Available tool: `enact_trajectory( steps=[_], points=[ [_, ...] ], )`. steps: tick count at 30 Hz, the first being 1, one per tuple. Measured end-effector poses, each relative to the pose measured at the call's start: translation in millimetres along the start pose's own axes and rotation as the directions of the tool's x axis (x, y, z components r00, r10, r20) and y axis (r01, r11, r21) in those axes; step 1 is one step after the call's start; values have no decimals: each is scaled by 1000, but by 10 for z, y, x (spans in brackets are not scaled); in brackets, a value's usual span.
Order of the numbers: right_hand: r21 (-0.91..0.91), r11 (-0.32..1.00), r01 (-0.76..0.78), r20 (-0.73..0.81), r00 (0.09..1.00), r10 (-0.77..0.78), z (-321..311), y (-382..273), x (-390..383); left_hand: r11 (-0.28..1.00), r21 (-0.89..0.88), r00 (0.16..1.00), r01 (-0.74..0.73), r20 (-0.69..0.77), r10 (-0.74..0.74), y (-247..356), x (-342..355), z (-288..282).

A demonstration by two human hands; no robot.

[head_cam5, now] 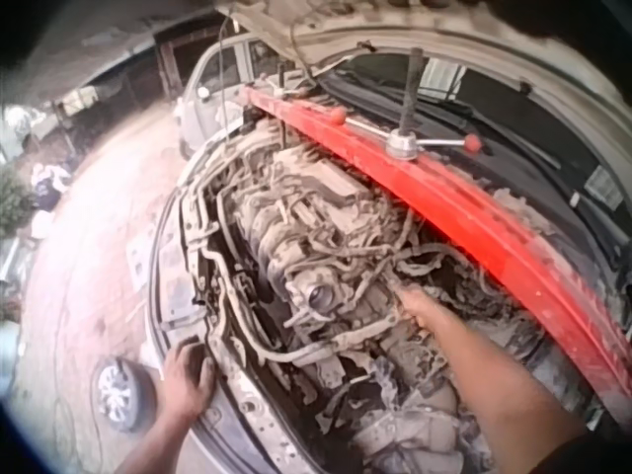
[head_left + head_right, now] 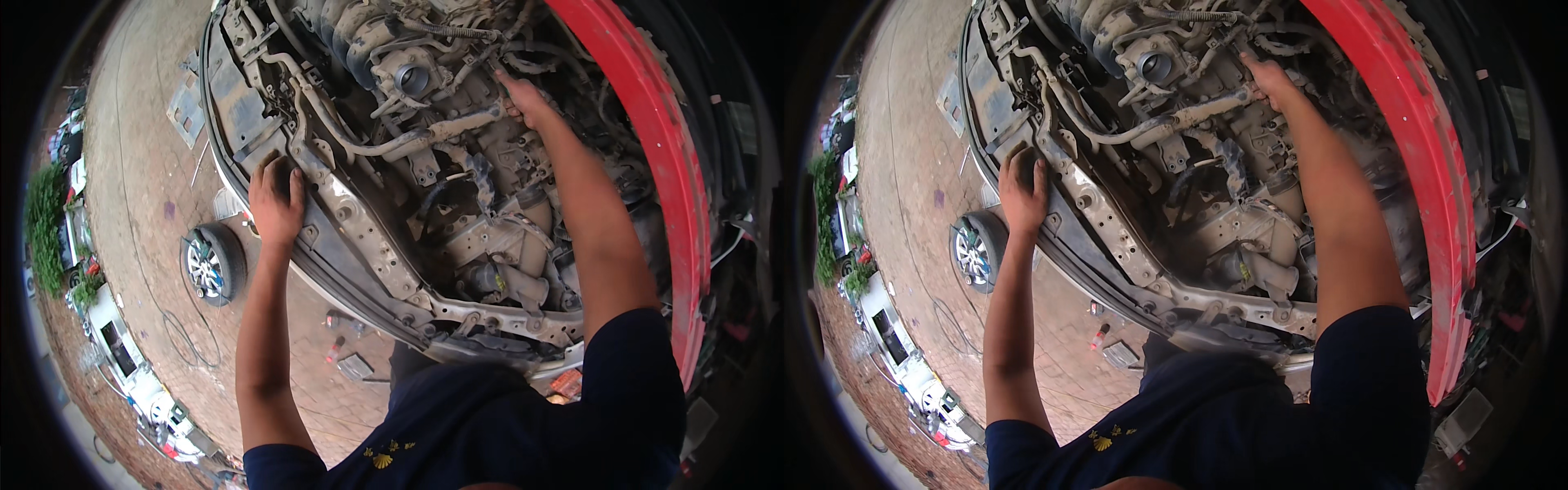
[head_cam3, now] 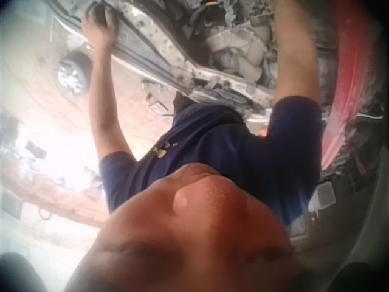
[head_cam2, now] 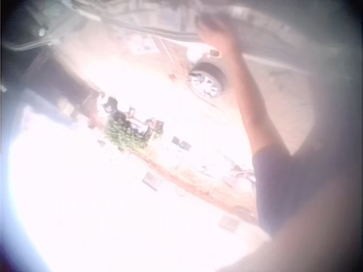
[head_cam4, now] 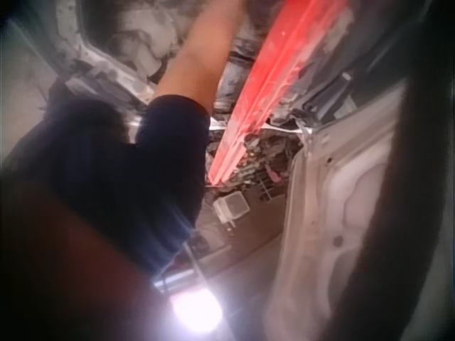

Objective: The person works on a car engine with the hood open, using a wrench to tighten bolts and a screwdriver to adjust components. The person moves around the vehicle to retrieve tools and continues manipulating engine parts throughout the clip.

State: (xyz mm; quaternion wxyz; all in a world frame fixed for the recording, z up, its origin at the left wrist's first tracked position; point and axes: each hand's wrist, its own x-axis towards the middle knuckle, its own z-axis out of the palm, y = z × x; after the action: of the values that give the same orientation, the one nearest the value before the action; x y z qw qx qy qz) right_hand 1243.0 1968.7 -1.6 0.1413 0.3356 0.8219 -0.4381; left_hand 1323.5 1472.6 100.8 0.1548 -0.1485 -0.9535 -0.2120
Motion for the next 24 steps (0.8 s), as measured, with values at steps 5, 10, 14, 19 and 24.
enact_trajectory(
  steps=[5,10,14,19,24],
  points=[
    [-638,766,77,-319,880,-353,196,-190,-513,1000,3,1000,8,-7,-8,-43,-42,-69],
    [-583,810,65,-251,933,-257,157,-119,-360,1000,-2,1000,22,-8,-22,16,-4,-35],
    [33,998,-50,155,987,44,-127,60,40,1000,5,1000,11,-11,-11,-5,2,-20],
    [239,968,-72,213,977,20,-136,-14,-118,1000,-1,1000,20,-7,-20,13,41,-10],
    [-657,753,18,-302,910,-285,178,-255,-516,1000,0,999,30,-23,-30,-74,-86,-57]
  ],
)
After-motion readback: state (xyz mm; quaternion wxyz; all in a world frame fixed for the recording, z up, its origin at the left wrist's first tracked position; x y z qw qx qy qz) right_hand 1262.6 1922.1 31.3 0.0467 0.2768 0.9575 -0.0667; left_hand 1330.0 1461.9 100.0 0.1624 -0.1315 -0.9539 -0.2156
